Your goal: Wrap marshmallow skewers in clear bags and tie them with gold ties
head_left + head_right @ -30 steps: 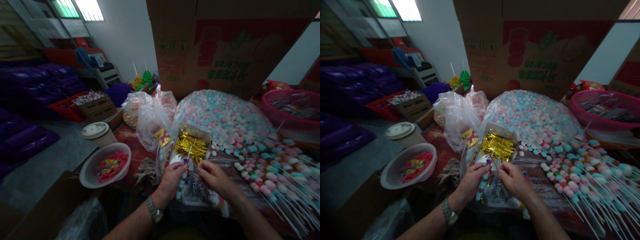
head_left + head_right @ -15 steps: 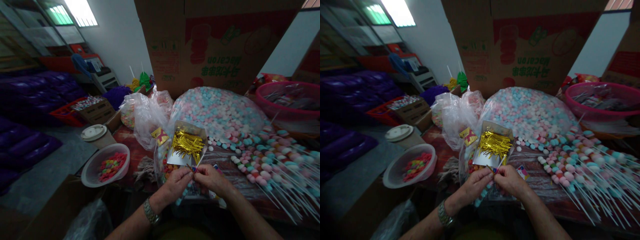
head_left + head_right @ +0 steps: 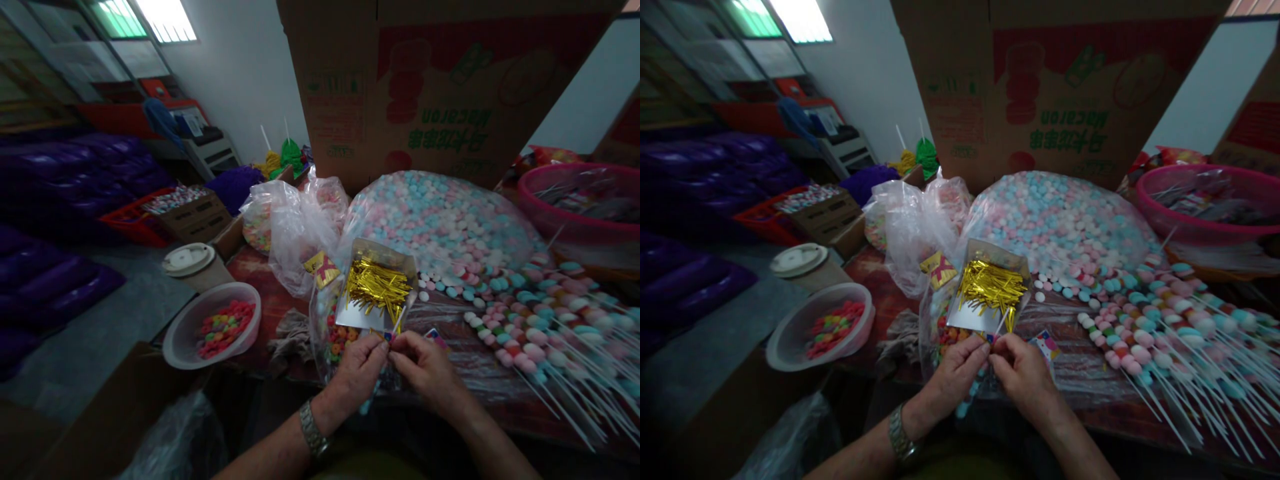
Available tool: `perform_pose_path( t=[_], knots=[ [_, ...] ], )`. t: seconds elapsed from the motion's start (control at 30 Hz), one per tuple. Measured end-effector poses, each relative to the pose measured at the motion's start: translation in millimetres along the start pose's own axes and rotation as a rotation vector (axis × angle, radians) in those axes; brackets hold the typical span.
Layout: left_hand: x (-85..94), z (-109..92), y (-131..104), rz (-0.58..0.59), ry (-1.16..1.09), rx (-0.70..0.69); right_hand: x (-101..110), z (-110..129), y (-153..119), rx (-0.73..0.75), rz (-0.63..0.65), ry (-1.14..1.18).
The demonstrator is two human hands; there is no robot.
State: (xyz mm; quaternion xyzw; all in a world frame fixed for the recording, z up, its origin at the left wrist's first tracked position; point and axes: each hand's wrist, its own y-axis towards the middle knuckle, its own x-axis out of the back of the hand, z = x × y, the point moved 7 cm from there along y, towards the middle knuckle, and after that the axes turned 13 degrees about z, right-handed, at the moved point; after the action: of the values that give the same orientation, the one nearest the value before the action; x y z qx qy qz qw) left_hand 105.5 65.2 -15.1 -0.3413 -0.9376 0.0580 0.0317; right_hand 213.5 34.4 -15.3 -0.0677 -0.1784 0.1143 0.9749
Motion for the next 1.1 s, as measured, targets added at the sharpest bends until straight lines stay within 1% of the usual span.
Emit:
perform_pose_path(
  t=[0.07,0.13,0.2,0.23,0.27,0.37,0.43,0.53,0.57,0.6,0.7,0.73,0.77,0.8,0.83,0.9,0.97,1.0,1.03,1.07,1.1],
  knots=[
    [-1.6,0.2,0.8,0.009,-0.027,-0.001,2.9,-3.7,-4.3,0.016,-0.062,0.082],
    [-4.5,5.8,2.4,0.038,-0.100,0.040,13.4,-4.0,-11.3,0.032,-0.168,0.112],
    [-5.7,12.4,3.5,0.032,-0.167,0.088,24.2,-3.5,-18.7,0.024,-0.259,0.147],
    [-5.8,14.4,3.9,0.017,-0.182,0.098,25.9,-2.2,-20.6,0.021,-0.264,0.158],
    [-5.9,15.0,4.4,0.004,-0.185,0.095,24.4,-0.1,-20.7,0.024,-0.236,0.156],
    [-7.4,12.5,4.7,-0.003,-0.194,0.051,9.4,4.4,-15.4,0.026,-0.097,0.143],
    [-10.3,12.2,3.2,0.044,-0.231,0.056,0.6,-1.1,-10.7,-0.030,-0.049,0.205],
    [-17.4,13.9,-1.4,0.185,-0.251,0.102,-8.4,-16.8,-4.4,-0.143,0.001,0.312],
    [-18.4,14.5,-3.0,0.213,-0.244,0.110,-9.0,-21.7,-2.7,-0.162,-0.008,0.324],
    [-17.8,15.3,-4.1,0.215,-0.240,0.114,-8.7,-26.1,-1.4,-0.169,-0.029,0.327],
    [-8.9,19.2,-4.9,0.102,-0.290,0.115,-5.7,-34.1,-1.0,-0.165,-0.120,0.310],
    [-6.4,20.6,-4.6,0.074,-0.327,0.119,-5.3,-33.4,-2.3,-0.157,-0.130,0.313],
    [-5.9,22.5,-4.3,0.078,-0.374,0.138,-5.0,-29.3,-4.1,-0.131,-0.120,0.316],
    [-7.7,25.0,-4.3,0.114,-0.437,0.176,-4.7,-21.1,-6.4,-0.080,-0.088,0.310],
    [-11.7,27.5,-4.9,0.178,-0.516,0.228,-4.5,-9.3,-9.2,-0.008,-0.035,0.290],
    [-23.1,30.8,-8.7,0.336,-0.692,0.350,-6.1,18.3,-16.2,0.154,0.121,0.211],
    [-33.3,29.7,-12.7,0.458,-0.814,0.426,-10.9,36.7,-21.9,0.239,0.284,0.144],
    [-35.7,28.1,-12.7,0.470,-0.847,0.426,-12.7,40.0,-22.4,0.246,0.325,0.132],
    [-36.2,26.4,-11.2,0.445,-0.869,0.408,-12.5,39.8,-20.8,0.236,0.313,0.123],
    [-34.4,25.1,-8.8,0.378,-0.887,0.379,-9.9,36.9,-17.5,0.212,0.241,0.108],
    [-30.4,24.1,-6.4,0.278,-0.901,0.341,-5.5,32.5,-13.9,0.182,0.122,0.085]
  ],
)
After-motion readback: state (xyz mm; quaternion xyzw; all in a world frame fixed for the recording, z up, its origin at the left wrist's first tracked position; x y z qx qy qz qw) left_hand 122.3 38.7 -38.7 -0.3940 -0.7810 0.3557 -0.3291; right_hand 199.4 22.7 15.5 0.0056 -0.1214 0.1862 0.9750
